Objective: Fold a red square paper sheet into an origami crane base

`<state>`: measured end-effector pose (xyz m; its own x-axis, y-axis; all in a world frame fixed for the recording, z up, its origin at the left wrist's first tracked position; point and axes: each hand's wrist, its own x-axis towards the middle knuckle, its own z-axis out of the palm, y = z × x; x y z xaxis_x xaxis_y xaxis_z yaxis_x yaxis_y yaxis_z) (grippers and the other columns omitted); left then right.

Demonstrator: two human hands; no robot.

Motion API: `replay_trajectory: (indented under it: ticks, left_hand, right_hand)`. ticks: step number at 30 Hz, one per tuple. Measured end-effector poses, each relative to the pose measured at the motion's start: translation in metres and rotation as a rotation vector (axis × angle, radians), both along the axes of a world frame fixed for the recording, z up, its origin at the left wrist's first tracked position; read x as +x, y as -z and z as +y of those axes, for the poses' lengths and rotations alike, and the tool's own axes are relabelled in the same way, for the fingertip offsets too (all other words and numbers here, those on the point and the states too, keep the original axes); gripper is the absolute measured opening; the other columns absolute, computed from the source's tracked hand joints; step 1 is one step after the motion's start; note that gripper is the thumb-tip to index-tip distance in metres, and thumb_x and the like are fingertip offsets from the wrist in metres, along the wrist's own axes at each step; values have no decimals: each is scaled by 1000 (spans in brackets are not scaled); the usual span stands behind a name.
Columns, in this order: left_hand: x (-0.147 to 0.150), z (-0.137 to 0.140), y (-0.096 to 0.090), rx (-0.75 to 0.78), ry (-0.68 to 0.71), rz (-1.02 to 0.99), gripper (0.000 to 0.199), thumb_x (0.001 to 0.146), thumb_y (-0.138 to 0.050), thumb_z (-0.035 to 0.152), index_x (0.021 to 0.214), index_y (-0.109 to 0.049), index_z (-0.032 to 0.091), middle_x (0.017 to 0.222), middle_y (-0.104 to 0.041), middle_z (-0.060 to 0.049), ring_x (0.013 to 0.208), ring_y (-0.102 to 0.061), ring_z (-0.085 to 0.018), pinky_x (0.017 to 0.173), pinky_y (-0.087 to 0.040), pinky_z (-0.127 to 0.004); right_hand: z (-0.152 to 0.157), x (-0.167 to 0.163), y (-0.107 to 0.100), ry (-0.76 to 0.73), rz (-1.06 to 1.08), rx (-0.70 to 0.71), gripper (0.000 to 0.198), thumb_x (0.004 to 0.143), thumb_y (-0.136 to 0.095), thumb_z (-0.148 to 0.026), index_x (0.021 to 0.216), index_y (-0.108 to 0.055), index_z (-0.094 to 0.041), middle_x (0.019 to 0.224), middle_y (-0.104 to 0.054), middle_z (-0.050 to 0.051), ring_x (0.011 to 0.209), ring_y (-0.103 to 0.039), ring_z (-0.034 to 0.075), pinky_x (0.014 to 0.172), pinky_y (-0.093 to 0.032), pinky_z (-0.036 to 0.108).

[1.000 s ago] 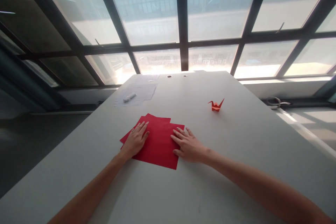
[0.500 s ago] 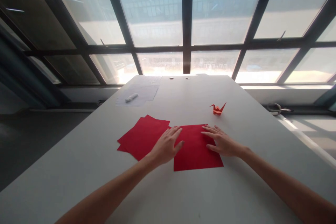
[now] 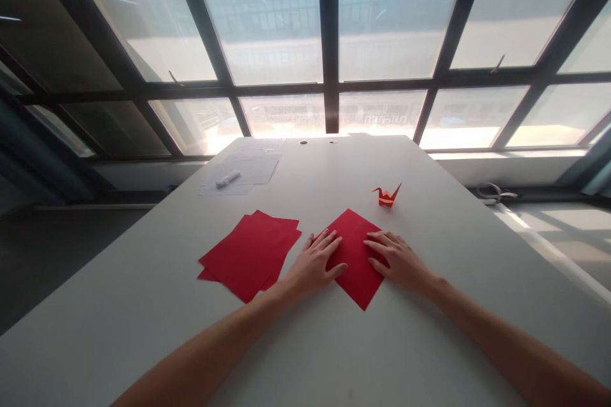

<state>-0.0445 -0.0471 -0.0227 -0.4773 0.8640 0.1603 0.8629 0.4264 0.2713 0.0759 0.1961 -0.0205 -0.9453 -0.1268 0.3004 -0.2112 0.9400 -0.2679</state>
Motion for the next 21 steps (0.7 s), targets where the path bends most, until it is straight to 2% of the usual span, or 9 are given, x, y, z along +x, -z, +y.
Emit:
replay_trajectory:
  ticks: [3,5,7,10,13,15,18,19,21]
  left_hand:
    - [-1,0,3,-5,-35,30,72,89,-51,61,150,-32,28,159,-25,-9,149,-13,-31,119,-13,-55]
    - [-3,-1,4,27,-102,42,66,91,-51,55,149,-34,28,159,-26,-9,148,-16,-31,119,-15,-54]
    - [-5,-1,4,58,-144,36,56,96,-45,47,148,-36,29,156,-33,-8,146,-23,-28,120,-17,-52]
    - [-7,-2,4,46,-111,16,57,97,-42,50,149,-35,27,156,-34,-8,146,-25,-27,120,-16,-51]
    - [-6,-1,2,17,-36,23,77,90,-49,61,153,-27,23,158,-27,-11,147,-21,-31,119,-16,-53]
    - [-4,-2,-1,42,-17,43,77,89,-53,60,151,-30,22,156,-32,-13,145,-27,-32,117,-23,-52]
    - [0,-6,-16,212,-67,113,45,96,-48,45,133,-54,21,138,-55,-12,128,-51,-26,104,-44,-41]
    - [0,-6,-24,279,-72,140,33,98,-44,38,119,-63,22,124,-64,-10,115,-59,-22,95,-49,-36]
    - [-7,-2,-42,376,-58,213,28,98,-43,33,92,-68,23,96,-71,-6,95,-65,-19,83,-52,-32]
  right_hand:
    - [0,2,-3,30,14,-17,32,92,-54,-33,120,-65,-24,122,-62,10,114,-54,28,100,-41,46]
    - [2,4,-5,34,11,-42,25,91,-55,-33,109,-69,-24,109,-65,9,103,-58,26,94,-45,43]
    - [6,5,-6,13,10,-71,20,91,-55,-32,101,-70,-24,105,-66,9,100,-60,25,93,-46,42]
    - [13,4,-4,-35,25,-91,25,89,-58,-30,112,-68,-25,125,-61,9,117,-54,27,102,-42,44]
    - [17,2,1,-61,-11,-72,50,88,-59,-32,137,-53,-27,148,-46,8,137,-39,28,113,-31,48]
    - [19,1,3,-83,-67,-44,57,89,-56,-34,145,-45,-27,154,-38,7,141,-33,28,116,-26,49]
    - [19,1,5,-88,-109,-17,57,91,-53,-36,146,-43,-27,155,-36,7,142,-32,28,117,-23,50]
    - [18,1,4,-85,-111,-14,57,90,-54,-36,146,-44,-27,155,-37,7,142,-33,28,117,-23,50]
    - [16,0,2,-73,-98,-20,56,89,-56,-36,143,-47,-28,152,-41,7,139,-36,28,116,-25,50]
